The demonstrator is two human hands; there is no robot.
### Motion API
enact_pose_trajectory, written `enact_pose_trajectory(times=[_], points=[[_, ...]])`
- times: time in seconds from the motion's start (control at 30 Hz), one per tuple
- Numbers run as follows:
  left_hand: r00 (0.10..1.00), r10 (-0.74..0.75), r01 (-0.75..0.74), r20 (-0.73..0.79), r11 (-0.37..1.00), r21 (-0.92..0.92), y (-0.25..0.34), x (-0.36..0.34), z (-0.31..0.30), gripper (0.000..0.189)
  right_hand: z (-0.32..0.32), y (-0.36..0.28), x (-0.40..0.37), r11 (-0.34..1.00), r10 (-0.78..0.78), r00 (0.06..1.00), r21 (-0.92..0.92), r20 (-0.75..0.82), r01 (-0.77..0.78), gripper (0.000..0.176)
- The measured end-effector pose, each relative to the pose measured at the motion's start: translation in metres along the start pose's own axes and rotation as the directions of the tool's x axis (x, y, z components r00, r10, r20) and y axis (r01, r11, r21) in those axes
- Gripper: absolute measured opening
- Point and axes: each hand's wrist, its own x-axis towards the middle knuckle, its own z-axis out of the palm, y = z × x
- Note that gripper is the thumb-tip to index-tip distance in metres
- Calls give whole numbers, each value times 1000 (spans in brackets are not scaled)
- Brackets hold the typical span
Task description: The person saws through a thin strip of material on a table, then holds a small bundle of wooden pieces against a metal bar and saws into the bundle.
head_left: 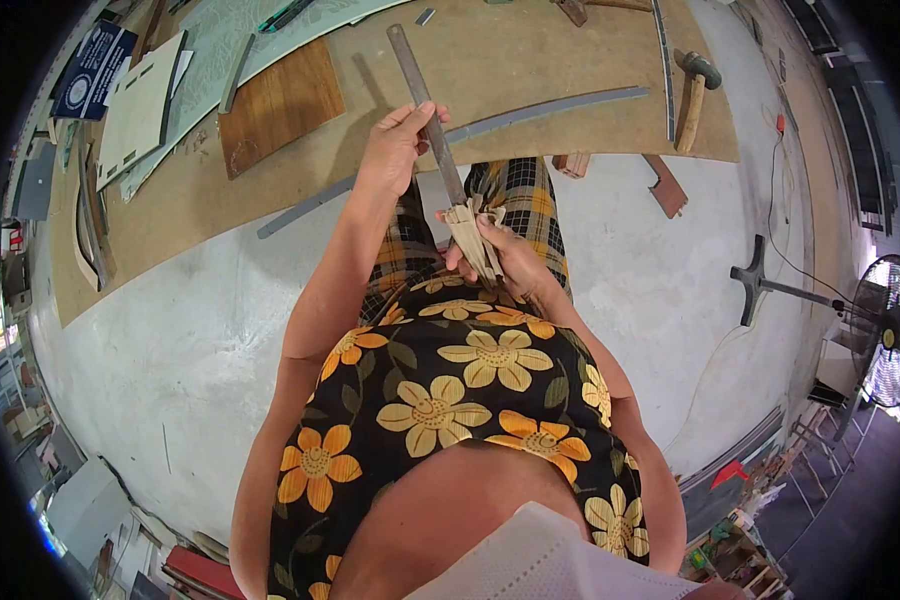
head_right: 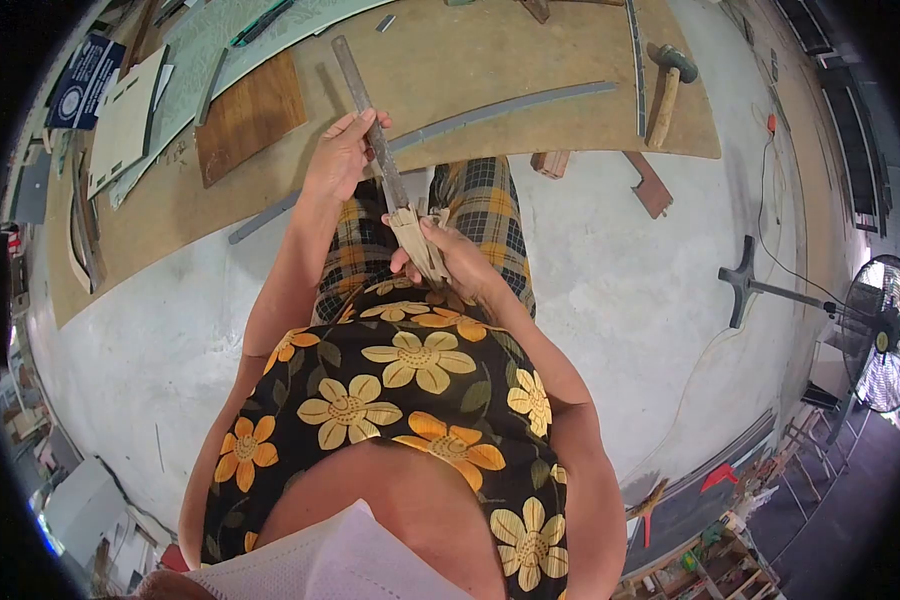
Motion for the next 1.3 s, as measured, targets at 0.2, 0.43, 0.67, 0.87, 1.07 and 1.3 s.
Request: enact_pose_trajectory(times=[0.2,0.43,0.67,0.87,1.07,1.3], points=[[990,-139,134,-17,972,-194,1,11,-23,14,-1,-16,4,986,-23,1000,-167,-19,19,53],[959,-239,182,-153,931,-317,-10,10,-31,15,-3,-17,11,950,3,999,-313,-37,-15,47],[968,-60,1,-245,973,-232,-7,0,-30,14,-2,-3,19,943,-84,992,-330,-98,48,48],[995,63,-70,-74,993,-98,-6,-3,-38,15,-10,-9,19,963,-36,985,-268,-168,-10,47],[993,44,-58,-106,990,-130,-8,-5,-42,14,-15,-3,13,998,3,1000,68,22,-4,44],[988,-35,-22,-151,932,-363,-13,-2,-45,15,-14,1,9,993,-38,999,116,33,34,40]])
